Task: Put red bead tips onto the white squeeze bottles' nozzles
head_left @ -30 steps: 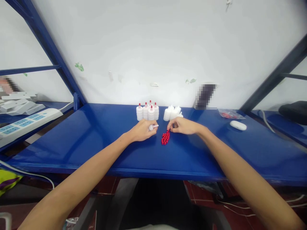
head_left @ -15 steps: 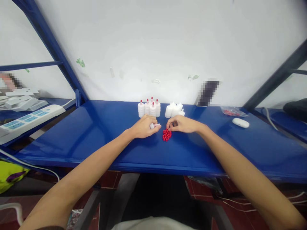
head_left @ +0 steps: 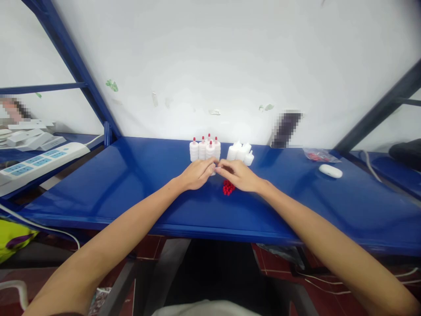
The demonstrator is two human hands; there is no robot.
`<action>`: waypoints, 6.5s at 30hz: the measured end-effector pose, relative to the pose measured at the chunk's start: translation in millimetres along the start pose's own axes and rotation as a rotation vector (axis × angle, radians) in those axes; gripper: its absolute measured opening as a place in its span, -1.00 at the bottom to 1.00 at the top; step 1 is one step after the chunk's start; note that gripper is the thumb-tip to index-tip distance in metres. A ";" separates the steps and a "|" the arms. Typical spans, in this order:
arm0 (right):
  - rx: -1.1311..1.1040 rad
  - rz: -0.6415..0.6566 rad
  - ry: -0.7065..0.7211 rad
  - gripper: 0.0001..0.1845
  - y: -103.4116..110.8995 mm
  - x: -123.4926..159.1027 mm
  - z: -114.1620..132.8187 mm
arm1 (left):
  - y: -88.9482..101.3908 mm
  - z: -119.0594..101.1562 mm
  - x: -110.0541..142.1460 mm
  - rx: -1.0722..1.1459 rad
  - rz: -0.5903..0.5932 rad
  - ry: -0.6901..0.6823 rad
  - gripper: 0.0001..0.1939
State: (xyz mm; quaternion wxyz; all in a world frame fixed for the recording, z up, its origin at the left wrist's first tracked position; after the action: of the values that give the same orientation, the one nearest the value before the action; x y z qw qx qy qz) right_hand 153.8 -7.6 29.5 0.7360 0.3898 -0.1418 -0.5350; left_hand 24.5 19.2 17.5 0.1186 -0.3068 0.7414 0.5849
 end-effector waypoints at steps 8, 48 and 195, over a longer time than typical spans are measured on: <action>0.513 -0.681 -0.240 -0.80 92.5 8.4 -54.2 | 5.5 5.6 -0.1 0.000 -0.049 0.058 -0.72; 0.313 -0.658 -0.489 -0.77 95.7 -0.7 -99.5 | -5.5 11.4 0.9 -0.105 0.079 0.076 -0.65; 0.267 -0.141 -0.036 -0.59 27.2 -3.4 -16.6 | 3.8 1.4 -1.0 -0.195 0.049 -0.077 -0.63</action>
State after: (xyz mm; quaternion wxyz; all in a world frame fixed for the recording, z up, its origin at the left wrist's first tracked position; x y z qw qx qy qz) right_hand 181.3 5.8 39.1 0.6354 0.4835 -0.1971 -0.5689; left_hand 22.8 21.3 20.6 0.1022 -0.2759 0.6830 0.6686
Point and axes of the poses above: each hand's wrist, its own x-axis away from the middle knuckle, its own y-axis out of the back of the hand, z = x × y, the point moved 6 cm from there along -x, towards the middle knuckle, and after that the axes turned 15 degrees about -y, right-handed, at the moved point
